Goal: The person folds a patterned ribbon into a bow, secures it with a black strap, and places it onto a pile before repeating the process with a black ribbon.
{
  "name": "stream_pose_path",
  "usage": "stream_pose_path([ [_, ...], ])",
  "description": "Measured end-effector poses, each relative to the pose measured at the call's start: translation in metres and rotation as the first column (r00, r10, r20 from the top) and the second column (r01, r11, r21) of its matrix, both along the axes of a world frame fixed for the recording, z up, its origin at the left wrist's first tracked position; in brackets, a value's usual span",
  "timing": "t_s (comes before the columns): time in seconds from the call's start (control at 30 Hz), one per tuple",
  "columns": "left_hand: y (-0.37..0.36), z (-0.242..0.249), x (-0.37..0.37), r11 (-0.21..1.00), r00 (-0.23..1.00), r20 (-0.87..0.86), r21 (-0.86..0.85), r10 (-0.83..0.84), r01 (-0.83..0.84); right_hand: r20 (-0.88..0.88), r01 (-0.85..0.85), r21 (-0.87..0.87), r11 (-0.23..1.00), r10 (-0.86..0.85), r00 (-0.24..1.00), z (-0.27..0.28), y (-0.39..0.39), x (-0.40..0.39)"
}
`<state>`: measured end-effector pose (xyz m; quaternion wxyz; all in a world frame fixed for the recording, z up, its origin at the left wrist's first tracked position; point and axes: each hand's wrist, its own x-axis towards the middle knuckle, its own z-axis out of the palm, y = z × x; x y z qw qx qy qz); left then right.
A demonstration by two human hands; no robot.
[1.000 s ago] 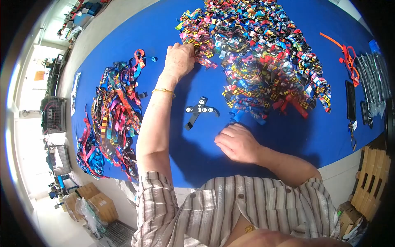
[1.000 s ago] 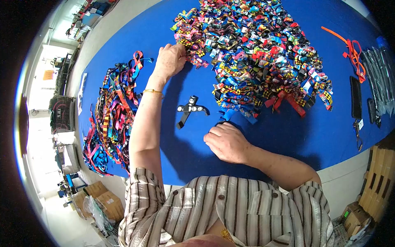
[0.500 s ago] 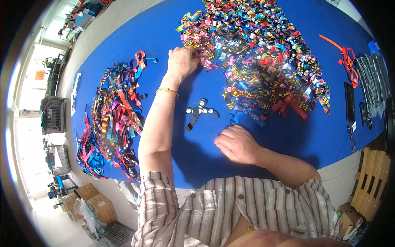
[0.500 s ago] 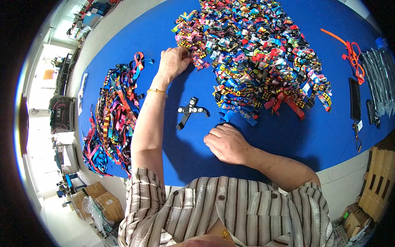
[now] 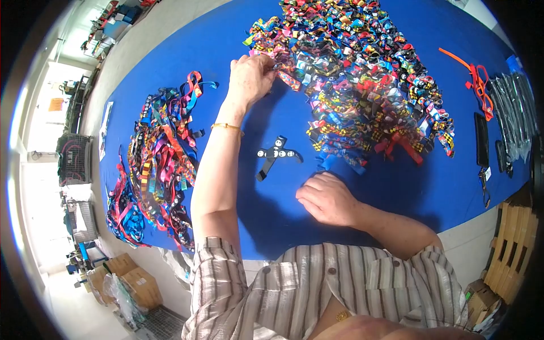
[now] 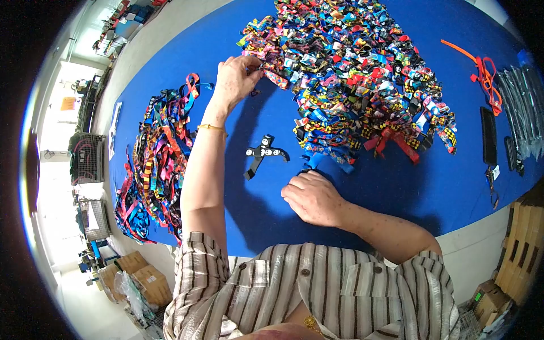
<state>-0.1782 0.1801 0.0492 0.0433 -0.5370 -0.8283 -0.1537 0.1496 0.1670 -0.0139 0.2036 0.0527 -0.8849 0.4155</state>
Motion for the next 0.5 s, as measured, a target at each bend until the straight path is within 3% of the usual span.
stream_pose_path([
  [0.2, 0.013, -0.011, -0.006, 0.989, 0.993, -0.109, -0.144, -0.043, 0.027, -0.004, 0.009, -0.011, 1.000, -0.009, 1.000, -0.003, -0.001, 0.000],
  [0.5, 0.019, -0.039, -0.007, 0.999, 0.970, -0.244, 0.036, 0.016, -0.007, -0.011, 0.013, -0.022, 1.000, -0.013, 1.000, -0.003, -0.002, -0.001],
])
